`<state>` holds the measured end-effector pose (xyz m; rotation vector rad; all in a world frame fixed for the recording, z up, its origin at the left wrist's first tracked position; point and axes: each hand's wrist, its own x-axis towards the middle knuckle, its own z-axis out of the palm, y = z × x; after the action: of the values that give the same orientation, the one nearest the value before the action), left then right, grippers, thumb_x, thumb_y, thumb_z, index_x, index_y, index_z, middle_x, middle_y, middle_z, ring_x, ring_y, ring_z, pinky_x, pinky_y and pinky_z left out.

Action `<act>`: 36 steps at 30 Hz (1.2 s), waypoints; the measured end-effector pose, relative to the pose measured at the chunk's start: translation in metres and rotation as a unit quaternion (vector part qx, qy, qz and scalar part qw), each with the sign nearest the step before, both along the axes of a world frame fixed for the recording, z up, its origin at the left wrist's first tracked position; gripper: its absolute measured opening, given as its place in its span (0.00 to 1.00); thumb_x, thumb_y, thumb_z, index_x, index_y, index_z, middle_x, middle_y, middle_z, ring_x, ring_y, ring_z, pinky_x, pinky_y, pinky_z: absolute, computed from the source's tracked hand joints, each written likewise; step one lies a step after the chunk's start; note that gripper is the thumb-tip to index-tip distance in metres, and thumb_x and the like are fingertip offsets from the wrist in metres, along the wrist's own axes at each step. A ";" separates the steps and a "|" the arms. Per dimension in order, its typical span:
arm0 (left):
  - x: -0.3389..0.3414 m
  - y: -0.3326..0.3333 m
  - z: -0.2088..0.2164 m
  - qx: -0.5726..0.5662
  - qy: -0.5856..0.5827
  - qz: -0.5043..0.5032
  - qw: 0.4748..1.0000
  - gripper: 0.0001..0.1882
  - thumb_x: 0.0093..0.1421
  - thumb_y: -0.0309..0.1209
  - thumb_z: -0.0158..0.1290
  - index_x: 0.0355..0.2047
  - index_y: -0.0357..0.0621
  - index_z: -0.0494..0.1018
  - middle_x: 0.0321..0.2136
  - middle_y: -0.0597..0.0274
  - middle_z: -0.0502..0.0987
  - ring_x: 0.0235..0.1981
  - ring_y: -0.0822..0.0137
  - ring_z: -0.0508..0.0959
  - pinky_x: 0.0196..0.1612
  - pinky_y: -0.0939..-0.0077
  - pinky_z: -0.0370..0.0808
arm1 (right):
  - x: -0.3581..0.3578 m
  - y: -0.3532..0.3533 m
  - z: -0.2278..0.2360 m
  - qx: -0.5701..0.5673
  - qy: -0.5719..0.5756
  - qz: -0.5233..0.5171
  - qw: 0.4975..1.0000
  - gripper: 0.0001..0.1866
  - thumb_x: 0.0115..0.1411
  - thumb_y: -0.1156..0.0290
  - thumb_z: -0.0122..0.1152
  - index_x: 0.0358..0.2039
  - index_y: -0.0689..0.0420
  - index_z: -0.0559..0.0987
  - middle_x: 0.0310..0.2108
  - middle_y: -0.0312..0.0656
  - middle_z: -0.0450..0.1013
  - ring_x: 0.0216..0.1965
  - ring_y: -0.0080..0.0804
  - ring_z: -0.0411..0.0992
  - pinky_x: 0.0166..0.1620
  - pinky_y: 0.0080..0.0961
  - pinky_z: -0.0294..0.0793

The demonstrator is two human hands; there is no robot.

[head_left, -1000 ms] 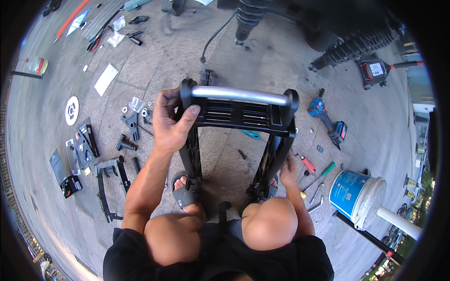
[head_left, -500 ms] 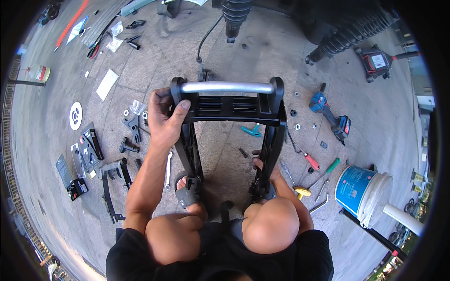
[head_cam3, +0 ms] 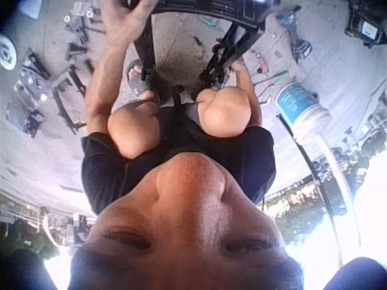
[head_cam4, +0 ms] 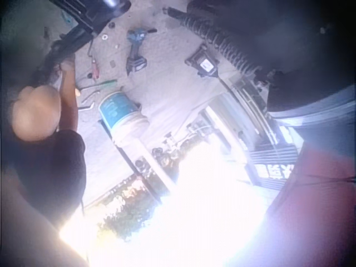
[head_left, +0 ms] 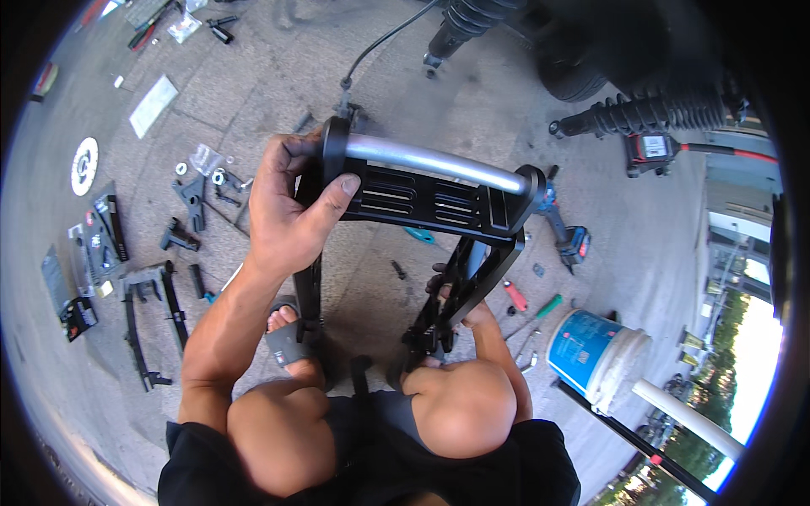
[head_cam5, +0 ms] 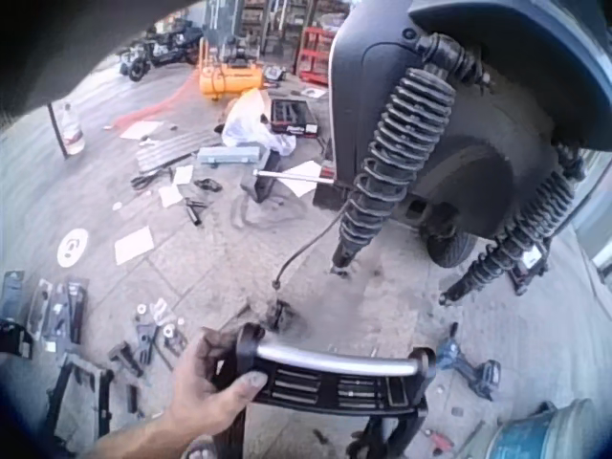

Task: The person assembles a black metal frame by inserting a cylindrical rod and securing it with both hands. They repeatedly adjust the frame's position and alignment under a vehicle's rear suspension, then reposition the frame on the ground to continue assembly.

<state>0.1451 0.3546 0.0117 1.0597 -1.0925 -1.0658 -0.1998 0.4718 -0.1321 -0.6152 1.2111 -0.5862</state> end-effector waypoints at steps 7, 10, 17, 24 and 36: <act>-0.004 0.008 0.007 0.000 -0.016 -0.027 1.000 0.24 0.52 0.28 0.64 0.43 0.32 0.63 0.43 0.42 0.74 0.50 0.57 0.75 0.53 0.68 0.69 | -0.047 0.003 0.006 -0.106 0.245 -0.020 0.964 0.21 0.59 0.69 0.59 0.53 0.58 0.71 0.42 0.40 0.73 0.43 0.29 0.72 0.46 0.32 0.74; -0.002 0.010 0.008 -0.021 -0.018 -0.029 0.999 0.24 0.52 0.28 0.64 0.43 0.32 0.63 0.45 0.42 0.73 0.51 0.57 0.74 0.54 0.67 0.68 | -0.040 -0.030 0.059 -0.275 0.254 -0.180 0.909 0.23 0.63 0.63 0.53 0.56 0.62 0.67 0.48 0.45 0.71 0.49 0.34 0.70 0.51 0.35 0.69; -0.006 0.014 0.014 -0.010 0.011 -0.027 1.000 0.23 0.53 0.28 0.63 0.41 0.33 0.62 0.43 0.45 0.73 0.52 0.57 0.73 0.55 0.68 0.67 | 0.024 -0.109 0.183 -0.474 0.142 -0.070 0.866 0.28 0.63 0.58 0.58 0.55 0.64 0.66 0.51 0.47 0.70 0.52 0.36 0.69 0.55 0.32 0.67; -0.004 0.019 0.014 -0.030 -0.009 -0.018 0.999 0.23 0.53 0.28 0.64 0.40 0.33 0.62 0.41 0.45 0.74 0.53 0.56 0.73 0.54 0.66 0.68 | 0.040 -0.098 0.176 -0.507 0.127 -0.142 0.840 0.22 0.58 0.61 0.66 0.46 0.62 0.73 0.51 0.49 0.71 0.50 0.33 0.70 0.55 0.32 0.68; -0.004 0.021 0.018 -0.089 -0.084 -0.035 0.992 0.22 0.52 0.26 0.64 0.39 0.34 0.63 0.38 0.48 0.74 0.54 0.48 0.73 0.54 0.62 0.69 | 0.041 -0.083 0.168 -0.511 0.039 -0.203 0.834 0.16 0.58 0.68 0.65 0.43 0.62 0.74 0.51 0.51 0.71 0.50 0.39 0.72 0.55 0.36 0.70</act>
<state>0.1413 0.3751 0.0293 0.9867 -1.3444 -0.9267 -0.1583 0.3890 0.0357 -1.2903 1.0371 -1.6316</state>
